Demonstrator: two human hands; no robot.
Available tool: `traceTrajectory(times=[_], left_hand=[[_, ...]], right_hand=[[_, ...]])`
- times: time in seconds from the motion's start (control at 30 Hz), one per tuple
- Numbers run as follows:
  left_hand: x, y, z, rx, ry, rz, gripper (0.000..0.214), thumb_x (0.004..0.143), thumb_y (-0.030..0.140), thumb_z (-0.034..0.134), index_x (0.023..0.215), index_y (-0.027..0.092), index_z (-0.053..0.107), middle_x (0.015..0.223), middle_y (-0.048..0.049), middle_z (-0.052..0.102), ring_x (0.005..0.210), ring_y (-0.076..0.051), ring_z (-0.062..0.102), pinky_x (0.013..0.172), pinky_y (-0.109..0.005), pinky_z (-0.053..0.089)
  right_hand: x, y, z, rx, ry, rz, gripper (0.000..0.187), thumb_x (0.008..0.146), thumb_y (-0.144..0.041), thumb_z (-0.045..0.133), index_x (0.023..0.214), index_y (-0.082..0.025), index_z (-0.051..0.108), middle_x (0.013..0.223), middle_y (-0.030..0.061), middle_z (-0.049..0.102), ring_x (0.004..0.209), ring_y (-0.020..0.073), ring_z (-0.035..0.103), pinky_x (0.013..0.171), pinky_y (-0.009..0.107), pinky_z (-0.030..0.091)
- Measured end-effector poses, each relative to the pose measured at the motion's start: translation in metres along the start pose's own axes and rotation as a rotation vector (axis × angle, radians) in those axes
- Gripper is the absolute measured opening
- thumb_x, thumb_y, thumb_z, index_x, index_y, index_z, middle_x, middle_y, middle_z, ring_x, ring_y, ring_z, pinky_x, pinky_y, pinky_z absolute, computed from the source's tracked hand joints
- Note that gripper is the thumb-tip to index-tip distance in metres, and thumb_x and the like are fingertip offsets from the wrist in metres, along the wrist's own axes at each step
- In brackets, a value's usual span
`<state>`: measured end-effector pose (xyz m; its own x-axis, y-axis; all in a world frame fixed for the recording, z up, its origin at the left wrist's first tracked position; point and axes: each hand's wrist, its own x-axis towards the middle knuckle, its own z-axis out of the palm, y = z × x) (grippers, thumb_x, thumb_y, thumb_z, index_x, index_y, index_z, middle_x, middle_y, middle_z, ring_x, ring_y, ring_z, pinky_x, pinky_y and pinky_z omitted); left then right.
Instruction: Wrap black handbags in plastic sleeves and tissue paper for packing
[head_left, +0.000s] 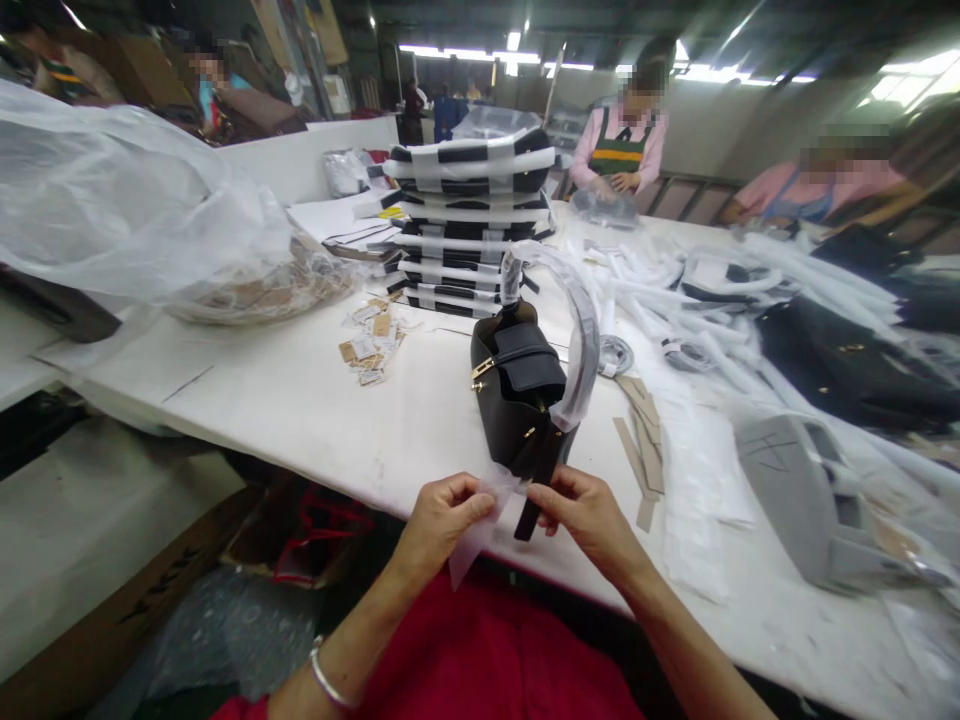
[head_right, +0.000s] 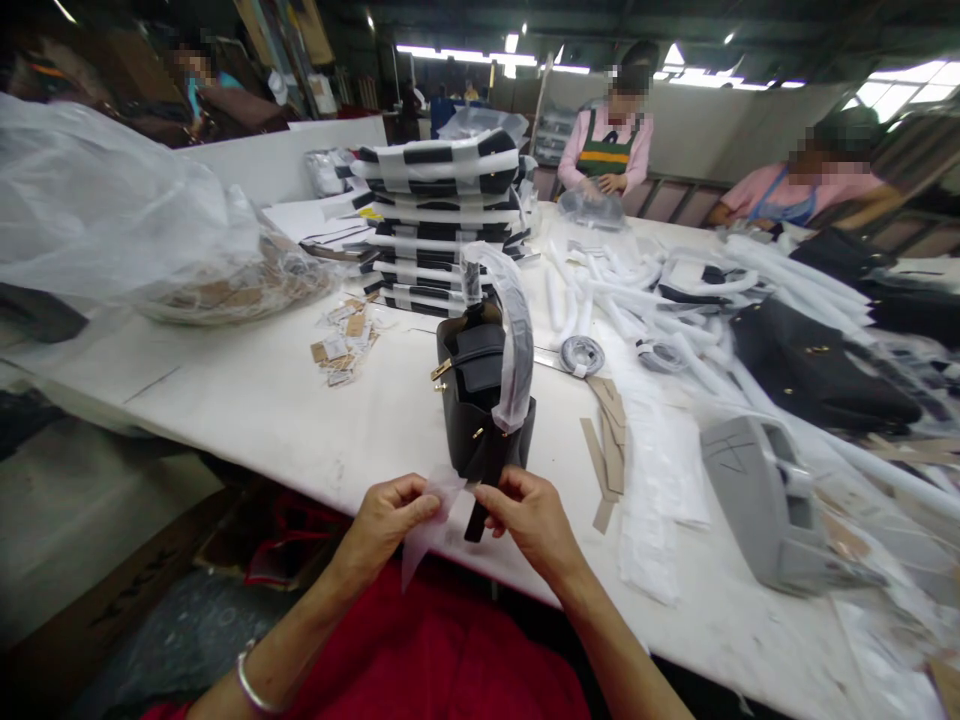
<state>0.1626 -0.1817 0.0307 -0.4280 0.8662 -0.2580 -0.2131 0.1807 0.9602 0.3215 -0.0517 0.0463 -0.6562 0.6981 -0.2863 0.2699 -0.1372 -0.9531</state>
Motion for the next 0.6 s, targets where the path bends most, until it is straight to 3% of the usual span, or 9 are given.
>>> traceTrajectory(times=[0.13,0.27,0.47,0.6], left_hand=[[-0.001,-0.002,-0.010,0.072,0.038,0.037,0.022,0.073,0.036,0.069,0.072,0.015,0.071,0.068,-0.0010,0.068,0.066,-0.015,0.057,0.064,-0.024,0.041],[-0.005,-0.007,-0.017,0.163,0.050,0.066,0.019,0.074,0.034,0.068,0.072,0.016,0.074,0.066,-0.0008,0.067,0.066,-0.015,0.057,0.064,-0.024,0.041],[-0.009,-0.015,-0.021,0.262,0.013,0.160,0.018,0.076,0.034,0.068,0.070,0.018,0.074,0.067,-0.0009,0.068,0.065,-0.015,0.058,0.066,-0.025,0.043],[-0.011,-0.015,-0.022,0.304,-0.009,0.211,0.018,0.078,0.034,0.068,0.073,0.018,0.075,0.069,-0.0019,0.069,0.068,-0.017,0.060,0.068,-0.025,0.044]], right_hand=[[-0.013,-0.014,0.001,0.385,-0.131,0.045,0.034,0.072,-0.045,0.081,0.078,-0.016,0.064,0.067,0.0001,0.067,0.047,0.0099,0.058,0.047,0.022,0.049],[-0.021,-0.028,0.008,0.663,-0.033,-0.009,0.029,0.070,-0.037,0.085,0.084,-0.017,0.069,0.075,0.0003,0.070,0.053,0.0079,0.061,0.051,0.019,0.053],[-0.016,-0.033,0.017,0.702,0.105,-0.052,0.031,0.065,-0.034,0.089,0.085,-0.017,0.070,0.083,0.0031,0.074,0.059,0.0102,0.066,0.057,0.021,0.059],[-0.015,-0.025,0.018,0.632,0.107,-0.042,0.032,0.067,-0.036,0.087,0.088,-0.017,0.070,0.083,0.0044,0.074,0.061,0.0115,0.067,0.061,0.024,0.059]])
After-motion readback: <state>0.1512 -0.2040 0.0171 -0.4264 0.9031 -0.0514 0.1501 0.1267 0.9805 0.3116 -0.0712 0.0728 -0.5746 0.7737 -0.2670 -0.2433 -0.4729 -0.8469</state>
